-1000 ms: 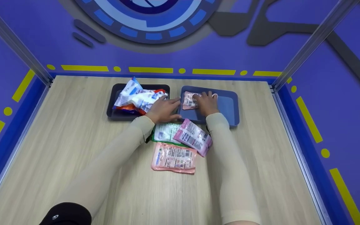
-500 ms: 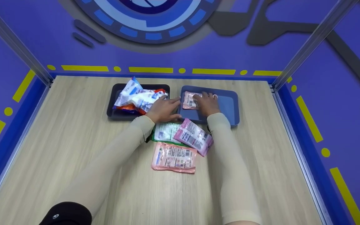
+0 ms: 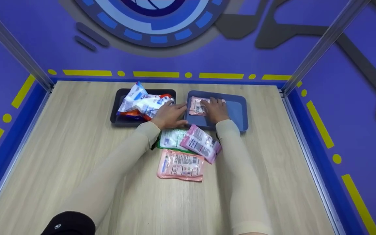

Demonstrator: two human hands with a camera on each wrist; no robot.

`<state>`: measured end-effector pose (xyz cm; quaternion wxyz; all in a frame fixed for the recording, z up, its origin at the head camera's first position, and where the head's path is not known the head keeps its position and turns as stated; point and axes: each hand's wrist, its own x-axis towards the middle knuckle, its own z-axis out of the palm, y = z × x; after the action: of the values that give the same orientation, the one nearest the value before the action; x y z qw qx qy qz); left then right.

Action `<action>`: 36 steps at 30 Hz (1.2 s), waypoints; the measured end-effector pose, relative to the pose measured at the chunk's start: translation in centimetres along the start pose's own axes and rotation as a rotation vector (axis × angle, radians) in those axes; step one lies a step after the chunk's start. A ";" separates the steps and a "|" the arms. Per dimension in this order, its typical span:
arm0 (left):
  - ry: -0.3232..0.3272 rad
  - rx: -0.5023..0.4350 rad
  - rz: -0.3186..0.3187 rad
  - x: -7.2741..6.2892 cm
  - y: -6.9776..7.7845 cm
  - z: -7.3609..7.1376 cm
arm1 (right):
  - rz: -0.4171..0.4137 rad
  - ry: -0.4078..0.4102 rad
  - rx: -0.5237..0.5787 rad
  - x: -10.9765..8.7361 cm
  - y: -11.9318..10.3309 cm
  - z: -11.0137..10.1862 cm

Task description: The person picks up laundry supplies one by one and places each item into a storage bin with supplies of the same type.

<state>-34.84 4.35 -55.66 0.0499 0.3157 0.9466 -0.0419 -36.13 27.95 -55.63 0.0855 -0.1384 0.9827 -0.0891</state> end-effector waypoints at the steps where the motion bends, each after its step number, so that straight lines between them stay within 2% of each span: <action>1: 0.001 -0.001 -0.001 0.0 0.0 0.0 | -0.001 0.003 0.002 -0.1 0.0 0.0; 6: -0.020 -0.013 -0.004 0.3 0.0 0.3 | 0.020 0.009 0.046 -0.4 0.0 -0.2; 12: -0.027 -0.012 0.004 0.6 0.0 0.3 | 0.006 0.066 0.079 -1.6 0.0 -0.8; 17: -0.028 -0.004 0.000 0.5 -0.1 0.3 | -0.032 0.112 0.111 -2.6 -0.4 -0.9; 25: -0.015 0.001 -0.002 0.3 -0.1 0.4 | -0.126 0.185 0.099 -3.9 -0.7 -0.3; 36: 0.007 -0.008 0.012 0.2 -0.1 0.3 | -0.122 0.216 0.159 -5.5 -1.5 -0.1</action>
<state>-35.04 4.39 -56.01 0.0482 0.3215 0.9450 -0.0368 -30.57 28.17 -54.43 -0.0158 -0.1801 0.9658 -0.1861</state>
